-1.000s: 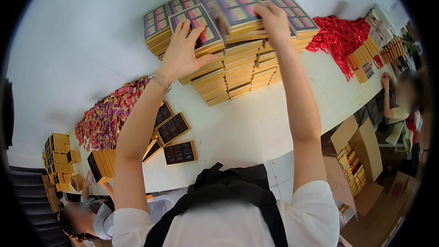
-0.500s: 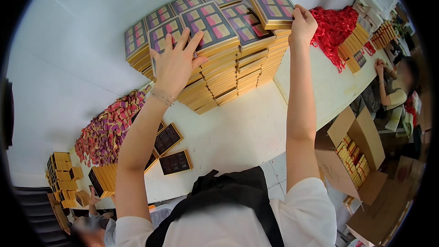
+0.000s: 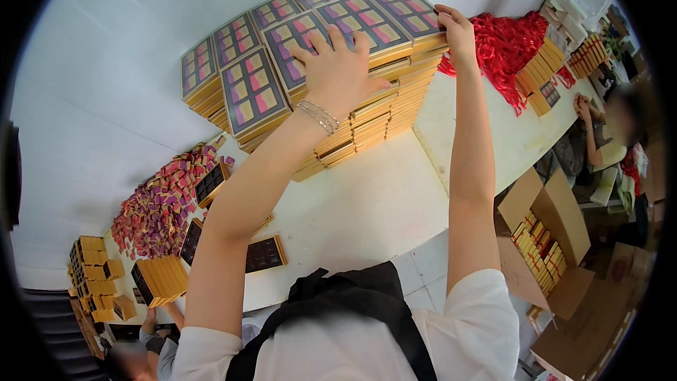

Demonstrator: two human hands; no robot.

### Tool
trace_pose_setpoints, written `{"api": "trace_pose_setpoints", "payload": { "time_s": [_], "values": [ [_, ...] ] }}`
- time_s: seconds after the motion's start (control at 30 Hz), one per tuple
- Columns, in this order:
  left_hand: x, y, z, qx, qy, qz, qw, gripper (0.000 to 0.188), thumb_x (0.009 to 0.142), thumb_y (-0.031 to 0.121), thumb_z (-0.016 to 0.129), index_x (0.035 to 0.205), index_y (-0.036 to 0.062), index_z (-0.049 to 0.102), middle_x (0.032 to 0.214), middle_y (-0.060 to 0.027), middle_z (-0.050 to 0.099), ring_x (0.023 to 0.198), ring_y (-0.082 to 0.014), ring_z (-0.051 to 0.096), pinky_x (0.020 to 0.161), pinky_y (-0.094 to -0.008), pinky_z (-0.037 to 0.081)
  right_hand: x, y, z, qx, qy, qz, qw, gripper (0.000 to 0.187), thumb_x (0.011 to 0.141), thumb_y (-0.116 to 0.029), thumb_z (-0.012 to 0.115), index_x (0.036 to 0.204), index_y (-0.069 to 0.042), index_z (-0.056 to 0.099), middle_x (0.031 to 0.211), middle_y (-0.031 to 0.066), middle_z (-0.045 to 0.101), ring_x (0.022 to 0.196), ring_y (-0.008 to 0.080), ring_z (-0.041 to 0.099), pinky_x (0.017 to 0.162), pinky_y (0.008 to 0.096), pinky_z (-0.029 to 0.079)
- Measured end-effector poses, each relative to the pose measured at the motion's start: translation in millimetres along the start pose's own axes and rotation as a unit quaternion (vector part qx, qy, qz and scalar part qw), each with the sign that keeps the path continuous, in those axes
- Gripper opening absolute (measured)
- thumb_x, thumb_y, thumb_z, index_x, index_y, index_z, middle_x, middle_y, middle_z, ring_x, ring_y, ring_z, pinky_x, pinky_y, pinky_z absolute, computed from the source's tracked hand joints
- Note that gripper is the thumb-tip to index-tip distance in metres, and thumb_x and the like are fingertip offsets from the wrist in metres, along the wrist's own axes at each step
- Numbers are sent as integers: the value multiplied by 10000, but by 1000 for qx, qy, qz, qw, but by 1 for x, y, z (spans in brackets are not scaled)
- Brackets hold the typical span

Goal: The person places small, individually wrapped pink and gold chocolate pieces into the compartments of black trays. They then close the trays with lids and stack the completed boxes on the table. The process is repeated continuously with a coworker visible in the background.

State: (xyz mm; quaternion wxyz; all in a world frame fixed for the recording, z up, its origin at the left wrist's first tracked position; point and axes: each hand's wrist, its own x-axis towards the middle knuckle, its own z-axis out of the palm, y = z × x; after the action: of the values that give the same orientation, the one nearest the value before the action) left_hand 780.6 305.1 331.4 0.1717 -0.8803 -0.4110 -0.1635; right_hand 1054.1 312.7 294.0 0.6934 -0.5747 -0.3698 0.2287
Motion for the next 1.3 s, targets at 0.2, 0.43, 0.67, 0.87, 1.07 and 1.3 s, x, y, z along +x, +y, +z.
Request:
{"api": "trace_pose_setpoints", "payload": {
  "time_s": [0.2,0.43,0.67,0.87,1.07,1.3],
  "values": [
    [8,4,15,44,33,2,998,655,807,605,620,1234,121,507,1258,-271,511,1126,-499,473,865,-721,347,-9,6,-2,27,5,11,1000,377,924,-262,604,1192,1,627,1010,52,641,871,117,537,793,259,433],
    [4,-5,12,25,72,30,997,633,825,556,629,1269,123,503,1289,-258,512,1166,-468,488,883,-688,372,-18,42,31,123,236,-112,957,472,980,-353,481,1242,36,533,1296,133,501,1170,220,450,1009,332,338],
    [-34,-131,-17,-159,115,-103,975,619,907,453,577,1402,113,424,1453,-206,394,1340,-377,377,1079,-464,321,-144,109,128,-107,332,-181,920,732,985,-448,371,1442,98,200,1497,302,209,1408,397,192,1137,477,158],
    [-137,-177,43,-717,146,-420,537,756,952,591,397,1523,138,198,1566,-179,175,1458,-308,126,1143,-511,101,-151,101,155,-106,323,-176,924,737,991,-474,298,1453,89,181,1520,270,180,1411,381,190,1147,506,120],
    [-220,-183,141,-795,-5,-552,254,928,851,758,368,1524,178,101,1572,-107,-83,1438,-332,-83,1075,-675,-21,-70,124,29,224,263,30,938,689,975,-556,348,1475,-85,287,1528,81,280,1402,268,247,1132,425,212],
    [-168,-135,135,-787,55,-571,226,419,984,446,453,1292,168,514,1354,37,504,1195,-215,471,1015,-383,399,-25,179,-28,200,50,158,966,553,975,-515,377,1364,-134,473,1332,29,529,1217,225,500,999,416,399]
  ]
}}
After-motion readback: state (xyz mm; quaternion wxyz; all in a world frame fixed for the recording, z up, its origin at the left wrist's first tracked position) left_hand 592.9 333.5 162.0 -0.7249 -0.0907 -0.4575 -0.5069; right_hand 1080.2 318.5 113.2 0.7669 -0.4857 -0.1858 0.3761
